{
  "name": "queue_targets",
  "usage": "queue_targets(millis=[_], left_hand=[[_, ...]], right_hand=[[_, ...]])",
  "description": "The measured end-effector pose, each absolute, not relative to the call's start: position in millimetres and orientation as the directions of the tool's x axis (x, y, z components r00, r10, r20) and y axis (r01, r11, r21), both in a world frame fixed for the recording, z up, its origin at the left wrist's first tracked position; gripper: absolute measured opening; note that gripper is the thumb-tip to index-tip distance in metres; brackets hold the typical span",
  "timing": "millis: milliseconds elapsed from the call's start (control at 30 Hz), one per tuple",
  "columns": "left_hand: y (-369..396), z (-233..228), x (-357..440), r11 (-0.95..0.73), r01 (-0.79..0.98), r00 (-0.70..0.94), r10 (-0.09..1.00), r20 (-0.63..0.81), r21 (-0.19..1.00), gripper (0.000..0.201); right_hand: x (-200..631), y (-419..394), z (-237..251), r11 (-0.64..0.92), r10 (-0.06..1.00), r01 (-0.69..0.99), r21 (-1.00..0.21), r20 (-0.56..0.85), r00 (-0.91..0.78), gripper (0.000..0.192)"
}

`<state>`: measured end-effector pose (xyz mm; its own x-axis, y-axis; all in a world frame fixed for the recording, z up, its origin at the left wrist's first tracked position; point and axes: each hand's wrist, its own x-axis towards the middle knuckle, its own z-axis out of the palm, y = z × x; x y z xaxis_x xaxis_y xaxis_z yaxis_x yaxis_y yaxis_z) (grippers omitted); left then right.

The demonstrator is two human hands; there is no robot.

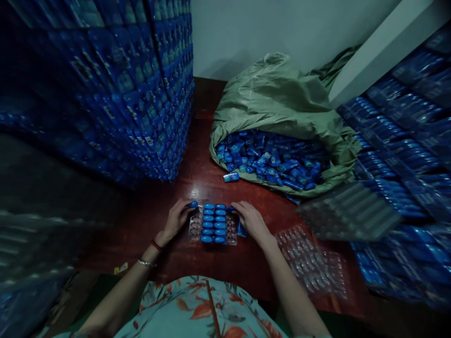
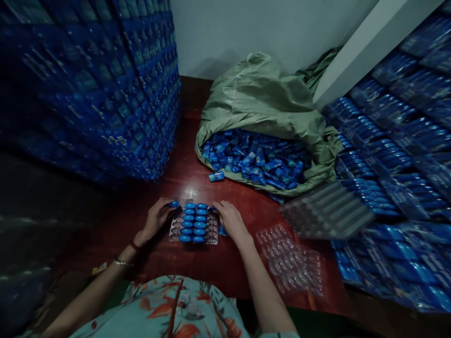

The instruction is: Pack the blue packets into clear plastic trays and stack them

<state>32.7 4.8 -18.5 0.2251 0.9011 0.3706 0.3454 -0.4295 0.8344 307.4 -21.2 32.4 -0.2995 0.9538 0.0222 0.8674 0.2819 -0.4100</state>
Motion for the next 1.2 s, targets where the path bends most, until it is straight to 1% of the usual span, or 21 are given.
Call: queue_targets(millis=[67,167,300,400,467,533,567,633,700,733,800,833,867,933,1000,1067,1133,1200], left_hand=[[7,-17,32,-0.494,0.343,0.279,0.866,0.415,0.799,0.016],[10,-12,33,-0.548,0.331,0.327,0.830,0.452,0.768,0.015],[12,-2,35,-0.604,0.365,0.454,0.780,0.431,0.708,0.018],[12,4,36,-0.615,0.392,0.557,0.751,0.356,0.684,0.024],[11,3,34,-0.594,0.413,0.581,0.756,0.303,0.690,0.027],[10,-2,30,-0.570,0.425,0.575,0.770,0.277,0.703,0.028],[9,-6,27,-0.562,0.426,0.567,0.776,0.275,0.708,0.028],[9,-16,23,-0.562,0.425,0.551,0.783,0.290,0.710,0.032],[10,-27,19,-0.559,0.426,0.545,0.786,0.292,0.712,0.037],[11,-31,18,-0.548,0.434,0.547,0.791,0.274,0.716,0.039],[13,-36,16,-0.515,0.459,0.546,0.807,0.228,0.724,0.041],[14,-37,16,-0.505,0.467,0.546,0.810,0.212,0.726,0.041],[14,-36,15,-0.503,0.471,0.550,0.810,0.204,0.724,0.040],[13,-32,13,-0.512,0.476,0.562,0.802,0.201,0.715,0.039],[15,-23,10,-0.508,0.500,0.545,0.814,0.202,0.701,0.039],[25,-12,14,-0.485,0.531,0.463,0.853,0.241,0.695,0.039],[46,2,30,-0.478,0.516,0.397,0.869,0.295,0.711,0.035],[80,18,59,-0.499,0.457,0.405,0.854,0.328,0.736,0.032]], right_hand=[[304,-17,43,0.292,0.943,0.912,-0.289,-0.072,-0.325,0.037],[296,-11,57,0.293,0.928,0.938,-0.185,-0.180,-0.326,0.043],[285,-6,65,0.318,0.904,0.941,-0.113,-0.262,-0.337,0.039],[277,-7,64,0.362,0.881,0.928,-0.085,-0.295,-0.370,0.037],[274,-10,63,0.352,0.886,0.932,-0.083,-0.293,-0.360,0.037],[277,-15,63,0.314,0.901,0.942,-0.115,-0.279,-0.334,0.037],[280,-16,62,0.301,0.901,0.940,-0.162,-0.274,-0.336,0.035],[294,-14,61,0.289,0.890,0.900,-0.326,-0.256,-0.378,0.032],[314,-2,58,0.254,0.901,0.820,-0.513,-0.183,-0.393,0.035],[327,9,57,0.216,0.935,0.785,-0.581,-0.108,-0.337,0.037],[354,40,56,0.114,0.993,0.749,-0.653,0.076,-0.086,0.042],[368,58,57,0.061,0.984,0.741,-0.668,0.166,0.069,0.044],[382,79,58,0.021,0.958,0.740,-0.673,0.225,0.178,0.047],[407,120,62,-0.030,0.910,0.738,-0.674,0.287,0.299,0.051],[425,159,66,-0.052,0.886,0.737,-0.674,0.309,0.345,0.052],[434,195,68,-0.059,0.879,0.733,-0.677,0.312,0.359,0.050],[432,224,68,-0.048,0.891,0.729,-0.682,0.301,0.341,0.046],[426,248,67,-0.019,0.914,0.725,-0.689,0.282,0.292,0.044]])
